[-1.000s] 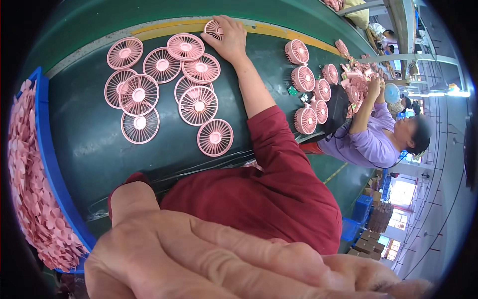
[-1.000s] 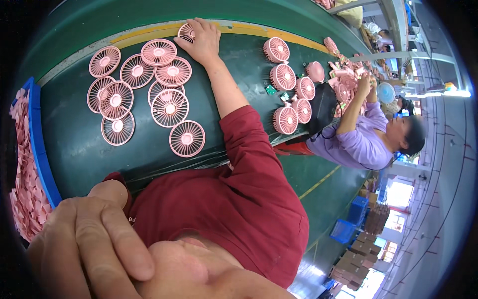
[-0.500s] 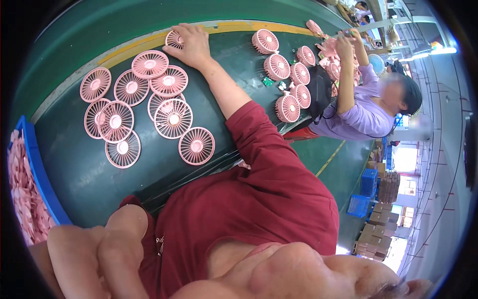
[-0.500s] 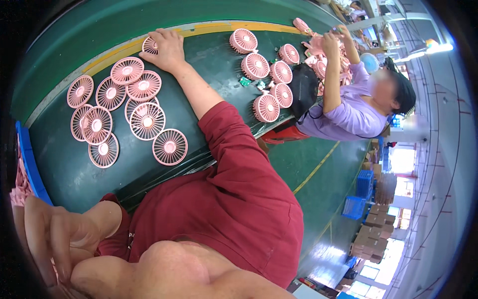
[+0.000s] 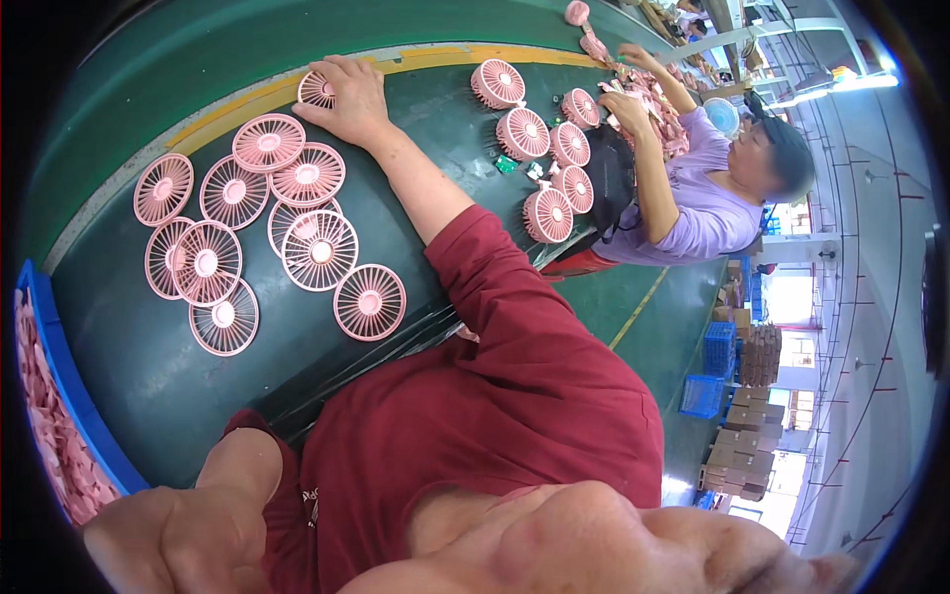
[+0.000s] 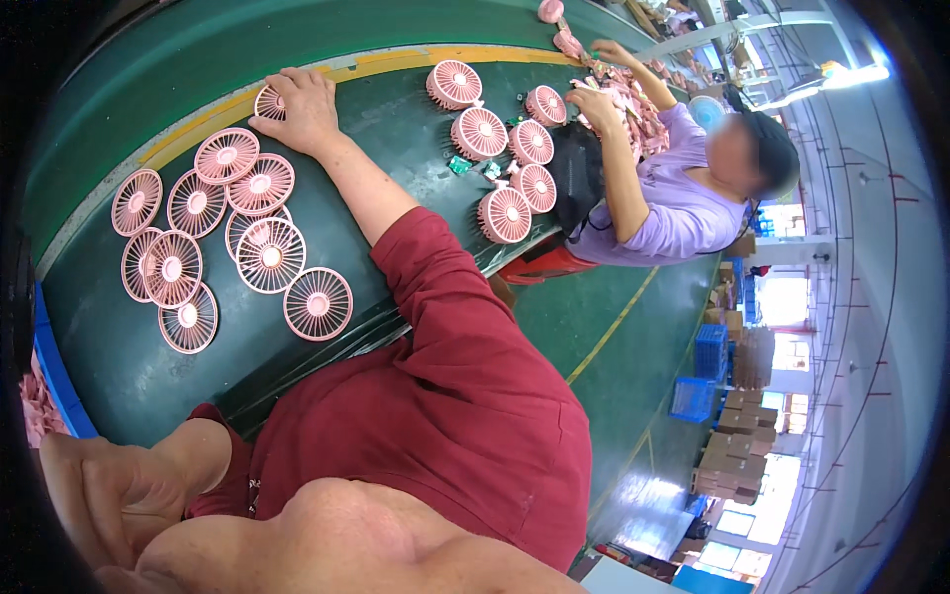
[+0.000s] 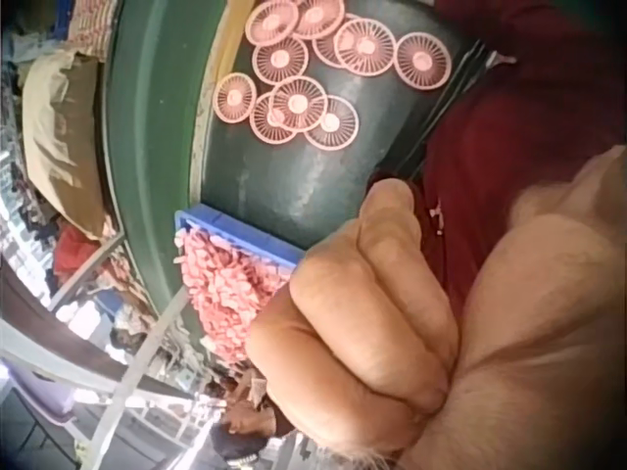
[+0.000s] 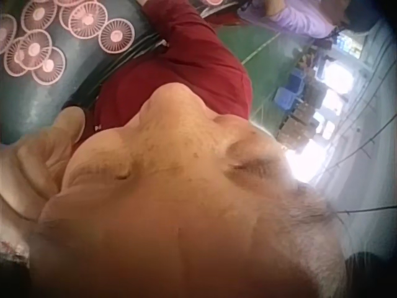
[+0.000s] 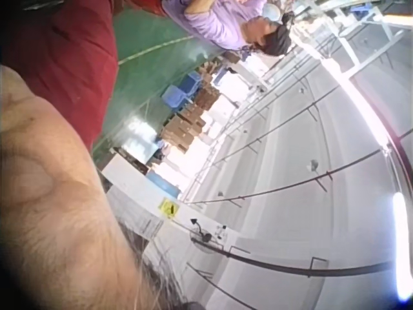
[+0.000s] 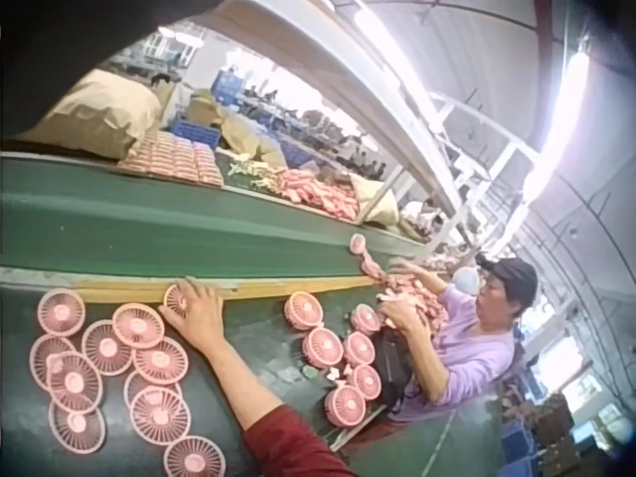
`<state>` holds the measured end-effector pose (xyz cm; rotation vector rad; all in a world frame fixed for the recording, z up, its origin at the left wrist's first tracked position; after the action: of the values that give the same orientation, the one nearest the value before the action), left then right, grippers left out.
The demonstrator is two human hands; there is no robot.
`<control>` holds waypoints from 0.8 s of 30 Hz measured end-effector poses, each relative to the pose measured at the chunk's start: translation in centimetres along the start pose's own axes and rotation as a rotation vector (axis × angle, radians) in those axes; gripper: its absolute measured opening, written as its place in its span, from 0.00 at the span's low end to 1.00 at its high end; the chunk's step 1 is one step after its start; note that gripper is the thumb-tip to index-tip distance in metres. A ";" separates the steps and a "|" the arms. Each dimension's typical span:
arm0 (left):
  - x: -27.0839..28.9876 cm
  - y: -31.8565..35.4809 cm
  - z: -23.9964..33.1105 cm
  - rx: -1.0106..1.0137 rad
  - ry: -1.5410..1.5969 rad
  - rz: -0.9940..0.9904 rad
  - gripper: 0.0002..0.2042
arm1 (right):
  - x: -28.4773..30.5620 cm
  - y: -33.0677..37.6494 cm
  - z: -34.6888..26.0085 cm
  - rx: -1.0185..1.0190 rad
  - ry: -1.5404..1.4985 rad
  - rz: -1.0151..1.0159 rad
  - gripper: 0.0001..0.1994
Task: The person assembles small electric fans along a factory assembly line, picking up fan casing components and motor housings, snapping the pieces together by hand, and placing the assembled units onto the conveyor belt.
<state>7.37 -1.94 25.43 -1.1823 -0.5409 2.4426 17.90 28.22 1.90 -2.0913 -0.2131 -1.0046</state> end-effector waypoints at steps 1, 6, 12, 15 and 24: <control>0.1 -0.1 -0.1 -0.024 0.003 0.012 0.12 | 0.2 0.0 0.0 -0.001 -0.005 -0.003 0.31; -0.1 0.3 0.0 -0.149 -0.012 0.023 0.12 | 0.9 0.2 0.3 -0.009 -0.003 0.009 0.30; -1.1 1.1 0.3 -0.317 -0.027 0.014 0.15 | 0.4 0.5 0.1 0.016 -0.025 0.038 0.32; -1.4 1.6 0.9 -0.256 -0.056 -0.112 0.17 | 0.5 0.4 -0.3 0.010 -0.025 0.034 0.33; -1.5 3.4 1.0 -0.043 0.191 -0.073 0.14 | 0.4 0.1 -0.3 -0.035 -0.043 -0.037 0.32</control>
<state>6.88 -5.79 25.33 -1.3699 -0.5708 2.2379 18.09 27.85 2.23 -2.1492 -0.2578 -0.9926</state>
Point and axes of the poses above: each hand's wrist, its own y-axis away from the middle knuckle, its own x-axis out of the back of the hand, z = x × y, the point moved 9 cm from there along -y, towards the middle knuckle, and after that the axes turned 3 degrees about -y, right-handed, at the moved point
